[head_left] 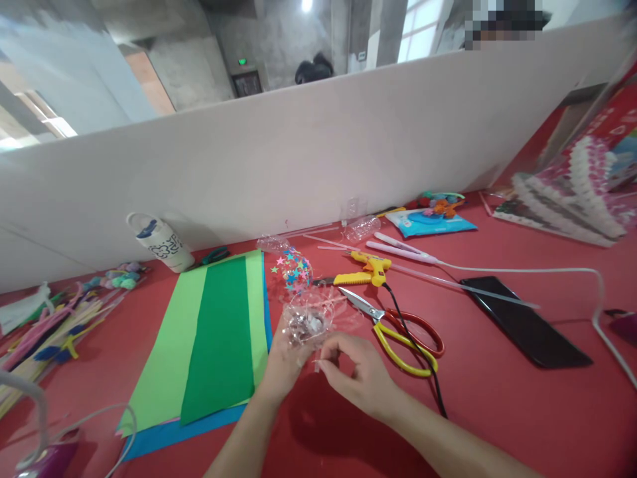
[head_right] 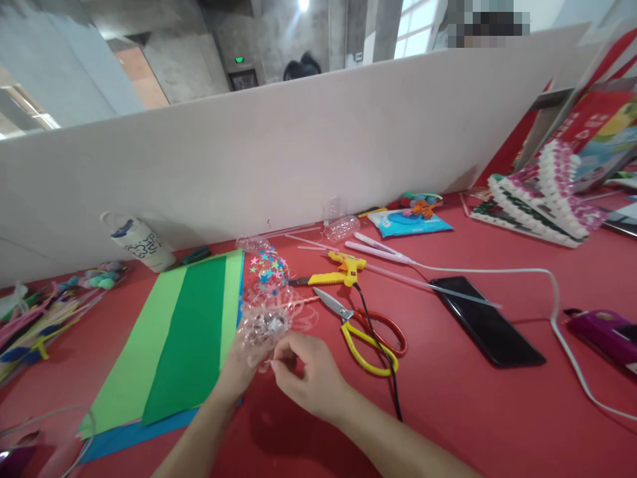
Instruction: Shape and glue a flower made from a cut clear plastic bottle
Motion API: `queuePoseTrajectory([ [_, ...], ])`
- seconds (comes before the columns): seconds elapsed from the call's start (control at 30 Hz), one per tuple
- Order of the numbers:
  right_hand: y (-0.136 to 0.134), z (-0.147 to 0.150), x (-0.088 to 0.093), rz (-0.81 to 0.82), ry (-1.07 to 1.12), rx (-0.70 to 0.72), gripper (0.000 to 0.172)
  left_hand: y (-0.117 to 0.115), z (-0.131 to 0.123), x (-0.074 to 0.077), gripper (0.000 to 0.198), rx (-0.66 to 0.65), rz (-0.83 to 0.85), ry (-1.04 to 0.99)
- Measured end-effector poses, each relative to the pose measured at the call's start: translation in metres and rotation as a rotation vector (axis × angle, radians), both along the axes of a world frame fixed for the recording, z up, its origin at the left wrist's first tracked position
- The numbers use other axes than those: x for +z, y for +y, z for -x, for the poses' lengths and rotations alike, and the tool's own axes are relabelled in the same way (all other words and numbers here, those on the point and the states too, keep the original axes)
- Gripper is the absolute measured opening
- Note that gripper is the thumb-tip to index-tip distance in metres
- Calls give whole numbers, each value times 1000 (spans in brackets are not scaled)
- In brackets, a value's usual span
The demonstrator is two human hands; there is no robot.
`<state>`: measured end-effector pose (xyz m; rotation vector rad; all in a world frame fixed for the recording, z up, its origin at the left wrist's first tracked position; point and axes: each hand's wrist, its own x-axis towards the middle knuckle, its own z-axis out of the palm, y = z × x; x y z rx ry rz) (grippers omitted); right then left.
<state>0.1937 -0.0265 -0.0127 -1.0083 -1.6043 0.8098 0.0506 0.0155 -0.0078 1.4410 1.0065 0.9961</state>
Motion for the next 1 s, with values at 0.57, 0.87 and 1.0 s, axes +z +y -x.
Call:
queuePoseTrajectory([
  [0.57, 0, -6, 1, -195, -124, 61, 9, 4, 0, -21, 27, 145, 247, -369],
  [0.87, 1, -5, -4, -201, -172, 34, 11, 2, -2, -19, 30, 59, 469, -525],
  [1.0, 2, -5, -5, -200, -187, -16, 10, 2, 1, -13, 23, -22, 476, -555],
])
